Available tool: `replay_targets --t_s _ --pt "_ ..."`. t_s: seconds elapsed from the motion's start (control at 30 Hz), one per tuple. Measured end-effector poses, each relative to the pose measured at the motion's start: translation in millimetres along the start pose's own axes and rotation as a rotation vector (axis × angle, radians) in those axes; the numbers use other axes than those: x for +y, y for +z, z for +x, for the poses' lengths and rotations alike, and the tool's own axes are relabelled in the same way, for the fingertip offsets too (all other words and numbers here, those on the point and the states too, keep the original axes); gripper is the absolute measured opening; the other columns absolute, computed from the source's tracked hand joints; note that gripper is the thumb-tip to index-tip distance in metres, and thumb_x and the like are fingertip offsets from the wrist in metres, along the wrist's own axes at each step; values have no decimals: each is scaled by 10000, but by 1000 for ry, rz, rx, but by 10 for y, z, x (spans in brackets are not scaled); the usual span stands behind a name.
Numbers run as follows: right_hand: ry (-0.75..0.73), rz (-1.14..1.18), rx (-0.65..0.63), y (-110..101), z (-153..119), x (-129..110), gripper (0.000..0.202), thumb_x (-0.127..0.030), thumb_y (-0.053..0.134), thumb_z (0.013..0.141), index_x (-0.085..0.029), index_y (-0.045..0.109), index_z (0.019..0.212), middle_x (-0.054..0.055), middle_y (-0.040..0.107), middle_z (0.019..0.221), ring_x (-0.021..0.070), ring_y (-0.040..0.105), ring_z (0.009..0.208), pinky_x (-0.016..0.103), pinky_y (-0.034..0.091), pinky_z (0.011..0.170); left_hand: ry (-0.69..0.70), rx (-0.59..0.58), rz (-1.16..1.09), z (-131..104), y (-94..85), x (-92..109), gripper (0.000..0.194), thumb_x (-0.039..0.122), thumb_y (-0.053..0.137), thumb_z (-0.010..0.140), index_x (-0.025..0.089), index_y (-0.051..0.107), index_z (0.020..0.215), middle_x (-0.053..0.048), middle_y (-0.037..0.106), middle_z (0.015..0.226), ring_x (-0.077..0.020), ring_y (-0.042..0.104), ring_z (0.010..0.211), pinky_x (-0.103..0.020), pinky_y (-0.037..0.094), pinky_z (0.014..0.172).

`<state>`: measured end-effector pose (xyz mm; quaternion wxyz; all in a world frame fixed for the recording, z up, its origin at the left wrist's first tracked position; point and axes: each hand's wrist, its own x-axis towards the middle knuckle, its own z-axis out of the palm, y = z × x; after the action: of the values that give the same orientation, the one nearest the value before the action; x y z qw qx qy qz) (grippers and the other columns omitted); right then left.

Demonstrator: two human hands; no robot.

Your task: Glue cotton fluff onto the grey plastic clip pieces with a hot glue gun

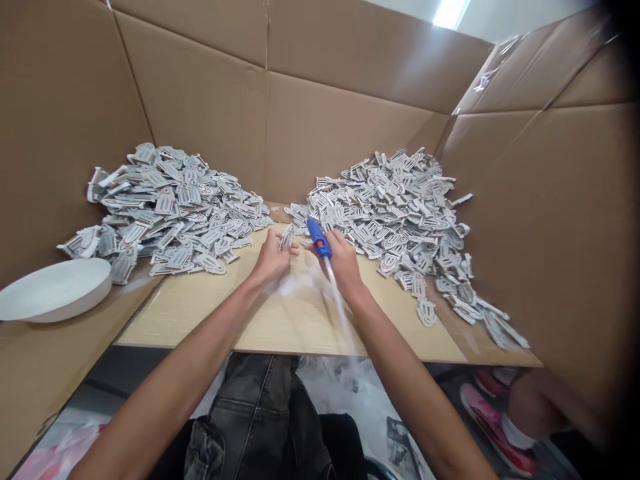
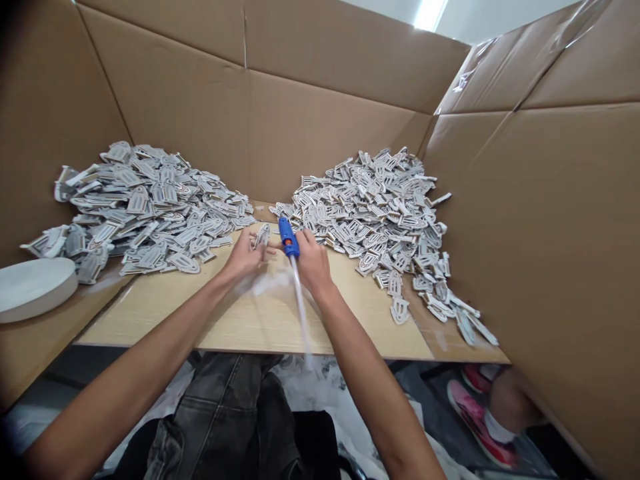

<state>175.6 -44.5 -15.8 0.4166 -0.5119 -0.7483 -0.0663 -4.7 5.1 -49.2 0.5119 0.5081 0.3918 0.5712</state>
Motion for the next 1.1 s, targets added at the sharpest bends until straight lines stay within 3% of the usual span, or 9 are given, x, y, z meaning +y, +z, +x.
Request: replay_targets --t_s 0.1,0.2,0.3,0.43,0.73,1.1 --pt "78 145 24 -62 29 44 413 -594 609 970 -226 586 785 64 647 846 217 606 780 305 455 757 54 135 191 26 -56 61 207 133 795 727 200 604 772 -1 668 680 -132 566 585 -222 371 555" --pt "251 262 -131 -127 38 76 460 -641 621 930 -231 598 723 26 652 691 204 618 695 301 465 716 105 185 223 41 -97 158 175 149 802 704 178 640 644 -5 631 615 -135 515 572 -240 344 540" --pt "330 334 -274 -144 25 86 483 -650 607 921 -225 628 694 7 647 604 190 636 639 290 471 690 117 142 229 23 -97 240 180 199 782 736 171 654 612 -19 638 612 -145 518 590 -251 354 551" --pt "309 359 -335 -130 11 74 507 -646 595 919 -221 632 645 12 664 596 182 653 633 283 484 708 118 48 200 -4 -55 265 186 255 743 789 174 658 643 -21 649 619 -152 552 588 -259 392 579" --pt "340 368 -343 -113 15 73 463 -624 629 893 -230 642 649 2 662 579 176 638 600 283 479 674 241 -76 234 23 -56 178 240 300 681 849 178 658 643 -16 618 613 -150 553 605 -267 391 612" --pt "332 304 -331 -114 16 33 543 -694 592 881 -259 543 559 -5 572 501 185 580 565 316 454 664 277 -66 248 43 -84 134 272 356 717 832 187 645 632 -5 596 598 -143 523 586 -268 366 598"
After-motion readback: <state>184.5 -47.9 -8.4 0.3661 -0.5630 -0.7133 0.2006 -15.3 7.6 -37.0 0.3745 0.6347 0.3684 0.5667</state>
